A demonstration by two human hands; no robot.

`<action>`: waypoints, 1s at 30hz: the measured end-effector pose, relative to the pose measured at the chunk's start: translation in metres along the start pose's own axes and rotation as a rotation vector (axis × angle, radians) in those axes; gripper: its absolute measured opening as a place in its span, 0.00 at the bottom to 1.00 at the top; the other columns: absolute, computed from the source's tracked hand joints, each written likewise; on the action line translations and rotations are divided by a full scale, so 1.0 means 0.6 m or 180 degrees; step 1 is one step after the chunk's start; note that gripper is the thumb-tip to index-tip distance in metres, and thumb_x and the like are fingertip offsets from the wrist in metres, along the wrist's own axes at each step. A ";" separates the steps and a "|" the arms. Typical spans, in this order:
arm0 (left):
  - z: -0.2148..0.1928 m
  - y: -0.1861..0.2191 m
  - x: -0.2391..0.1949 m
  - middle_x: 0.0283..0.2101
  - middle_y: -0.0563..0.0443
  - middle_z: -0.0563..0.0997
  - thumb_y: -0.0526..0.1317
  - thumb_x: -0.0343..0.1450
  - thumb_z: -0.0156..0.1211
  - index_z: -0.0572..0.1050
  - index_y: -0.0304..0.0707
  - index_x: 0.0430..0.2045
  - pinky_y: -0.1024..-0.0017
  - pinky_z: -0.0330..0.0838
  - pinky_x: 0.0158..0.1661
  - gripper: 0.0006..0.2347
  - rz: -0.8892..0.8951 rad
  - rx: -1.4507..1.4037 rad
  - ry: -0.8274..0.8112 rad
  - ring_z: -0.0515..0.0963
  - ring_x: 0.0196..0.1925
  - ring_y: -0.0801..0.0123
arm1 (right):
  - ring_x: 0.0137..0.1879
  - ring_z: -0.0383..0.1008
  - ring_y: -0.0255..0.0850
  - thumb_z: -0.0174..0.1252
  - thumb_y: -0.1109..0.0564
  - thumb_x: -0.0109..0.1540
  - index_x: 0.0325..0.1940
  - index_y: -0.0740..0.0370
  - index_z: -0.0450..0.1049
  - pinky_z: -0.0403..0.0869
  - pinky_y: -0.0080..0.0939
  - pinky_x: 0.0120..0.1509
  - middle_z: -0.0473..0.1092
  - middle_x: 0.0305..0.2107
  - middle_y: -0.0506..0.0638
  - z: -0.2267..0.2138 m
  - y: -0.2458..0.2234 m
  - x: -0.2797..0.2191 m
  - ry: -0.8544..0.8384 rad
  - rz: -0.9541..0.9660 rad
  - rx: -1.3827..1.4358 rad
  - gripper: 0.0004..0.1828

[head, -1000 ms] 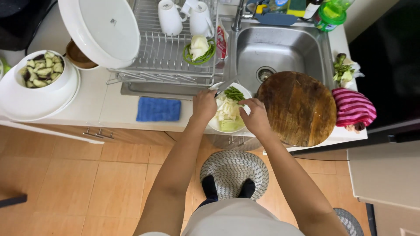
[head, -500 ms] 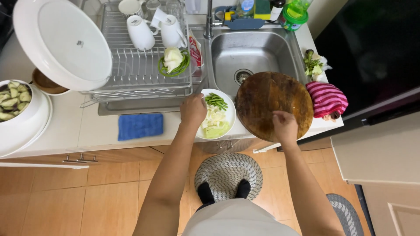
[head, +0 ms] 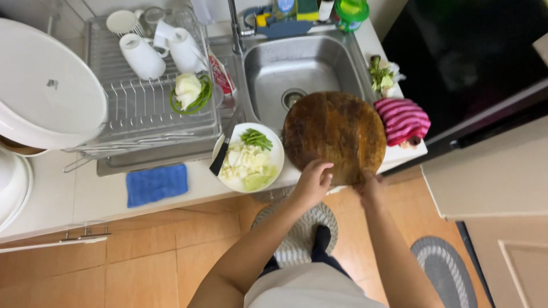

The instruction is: The person washes a wooden cutting board in the sink and places it on the counter. They then open a refrigerator, retrieve a red onion and a piece of ginger, and place them on the counter next to a bowl of chopped vegetables.

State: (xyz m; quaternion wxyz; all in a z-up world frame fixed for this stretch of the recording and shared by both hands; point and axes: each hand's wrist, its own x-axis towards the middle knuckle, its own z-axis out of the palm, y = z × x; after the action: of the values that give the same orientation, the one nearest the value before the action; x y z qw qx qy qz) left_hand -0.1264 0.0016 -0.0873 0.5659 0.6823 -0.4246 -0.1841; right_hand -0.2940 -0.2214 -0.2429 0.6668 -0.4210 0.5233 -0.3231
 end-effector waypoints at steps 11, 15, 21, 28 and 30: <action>0.027 0.060 0.082 0.52 0.43 0.79 0.38 0.71 0.62 0.79 0.38 0.44 0.51 0.64 0.59 0.10 0.0183 0.1308 0.0426 0.76 0.58 0.50 | 0.43 0.75 0.44 0.56 0.52 0.68 0.64 0.60 0.64 0.80 0.43 0.39 0.72 0.45 0.55 0.083 -0.210 -0.101 -0.1268 0.0559 0.0396 0.22; 0.047 0.048 0.121 0.52 0.46 0.80 0.38 0.72 0.61 0.79 0.40 0.44 0.49 0.62 0.60 0.09 0.0215 0.1534 0.0750 0.76 0.59 0.52 | 0.46 0.77 0.42 0.56 0.55 0.65 0.63 0.56 0.64 0.80 0.41 0.37 0.72 0.47 0.50 0.132 -0.278 -0.085 -0.1519 0.0494 0.0363 0.22; 0.043 0.030 0.177 0.60 0.40 0.76 0.39 0.75 0.56 0.78 0.37 0.51 0.41 0.53 0.67 0.12 -0.0075 0.1860 0.0809 0.69 0.68 0.47 | 0.47 0.78 0.45 0.55 0.55 0.64 0.63 0.56 0.65 0.79 0.41 0.36 0.74 0.48 0.53 0.228 -0.275 0.045 -0.1837 0.0725 0.0364 0.22; 0.012 -0.111 0.272 0.66 0.32 0.70 0.38 0.76 0.50 0.73 0.28 0.57 0.45 0.53 0.67 0.17 -0.0696 0.1859 0.0478 0.61 0.71 0.36 | 0.52 0.77 0.47 0.56 0.55 0.66 0.65 0.57 0.61 0.80 0.45 0.44 0.73 0.51 0.55 0.351 -0.264 0.090 -0.1738 0.0752 0.0167 0.24; 0.005 -0.155 0.300 0.65 0.25 0.69 0.39 0.77 0.49 0.73 0.23 0.55 0.47 0.50 0.71 0.16 -0.0824 0.1750 0.0355 0.60 0.70 0.32 | 0.56 0.76 0.48 0.56 0.54 0.67 0.67 0.59 0.61 0.79 0.48 0.49 0.72 0.53 0.56 0.382 -0.264 0.096 -0.1685 0.0754 -0.0018 0.25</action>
State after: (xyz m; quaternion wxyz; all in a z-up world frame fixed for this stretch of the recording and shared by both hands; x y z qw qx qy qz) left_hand 0.0088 -0.1424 -0.1335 0.3544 0.8673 -0.3363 -0.0953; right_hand -0.0561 -0.2895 -0.1025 0.8121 -0.4285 0.3774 -0.1204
